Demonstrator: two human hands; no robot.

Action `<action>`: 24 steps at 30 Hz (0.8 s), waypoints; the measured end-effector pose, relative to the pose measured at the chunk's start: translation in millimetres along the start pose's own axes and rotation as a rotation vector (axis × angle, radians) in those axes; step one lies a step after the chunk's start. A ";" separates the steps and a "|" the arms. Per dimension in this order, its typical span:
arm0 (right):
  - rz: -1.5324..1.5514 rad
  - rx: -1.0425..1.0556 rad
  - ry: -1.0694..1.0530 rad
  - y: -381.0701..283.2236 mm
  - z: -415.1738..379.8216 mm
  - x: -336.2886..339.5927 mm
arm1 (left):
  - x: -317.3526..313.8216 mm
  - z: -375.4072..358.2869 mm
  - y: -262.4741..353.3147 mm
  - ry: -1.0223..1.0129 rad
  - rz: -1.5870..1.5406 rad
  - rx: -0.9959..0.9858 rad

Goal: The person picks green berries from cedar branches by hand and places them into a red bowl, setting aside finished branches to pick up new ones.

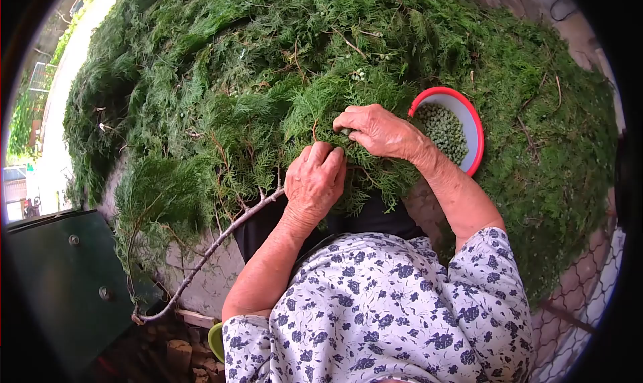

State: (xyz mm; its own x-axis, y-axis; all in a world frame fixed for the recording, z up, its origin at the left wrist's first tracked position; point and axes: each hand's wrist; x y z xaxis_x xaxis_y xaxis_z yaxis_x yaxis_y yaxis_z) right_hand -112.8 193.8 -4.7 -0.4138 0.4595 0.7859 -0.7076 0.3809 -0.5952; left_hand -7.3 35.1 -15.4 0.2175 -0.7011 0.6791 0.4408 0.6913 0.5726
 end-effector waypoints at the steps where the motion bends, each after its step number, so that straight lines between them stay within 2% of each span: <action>1: -0.001 -0.045 -0.018 -1.0 0.0 2.2 | -0.4 -0.3 -0.3 0.000 0.000 0.000; 6: 0.060 -0.134 0.002 -4.3 -3.9 7.5 | 1.1 -0.8 1.9 -0.017 -0.004 0.037; 12: 0.092 -0.380 0.226 -7.3 -6.7 -6.9 | 2.2 1.2 2.5 -0.027 -0.007 0.052; 14: 0.288 -0.501 0.367 -5.6 -5.4 -13.9 | 2.9 0.9 2.4 -0.030 -0.006 0.054; 15: 0.525 -0.632 0.280 -12.3 -3.6 -4.1 | 3.0 0.6 2.6 -0.034 -0.008 0.056; 16: 0.524 -0.630 0.281 -10.5 -4.2 -4.3 | 2.9 0.5 2.6 -0.032 -0.007 0.055; 18: 0.890 -0.565 0.306 -4.2 -8.1 -5.3 | 2.4 -0.1 2.7 -0.018 -0.007 0.060; 19: 0.938 -0.509 0.300 -1.2 -10.5 -3.4 | 1.9 0.5 2.6 -0.016 -0.009 0.059; 20: 0.937 -0.510 0.298 -0.5 -11.9 -0.8 | 1.9 0.8 2.2 -0.017 -0.009 0.060; 23: 1.341 -0.531 0.343 -0.6 -14.7 3.3 | 2.6 -1.0 2.2 -0.010 -0.010 0.061; 24: 1.337 -0.532 0.347 0.9 -16.1 2.6 | 1.7 0.1 2.3 0.006 -0.008 0.051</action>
State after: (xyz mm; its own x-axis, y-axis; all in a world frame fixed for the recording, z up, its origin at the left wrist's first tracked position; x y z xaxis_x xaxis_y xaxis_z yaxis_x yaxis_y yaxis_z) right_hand -105.3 208.2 -5.9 -0.3650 0.8333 -0.4152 0.3997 -0.2625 -0.8783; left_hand -6.0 35.5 -13.0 0.2190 -0.7075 0.6719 0.3974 0.6936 0.6008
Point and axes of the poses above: each hand's wrist, its own z-axis towards the middle knuckle, its own x-axis out of the back of the hand, y = z × x, and after that the axes turned 11 degrees about -z, right-handed
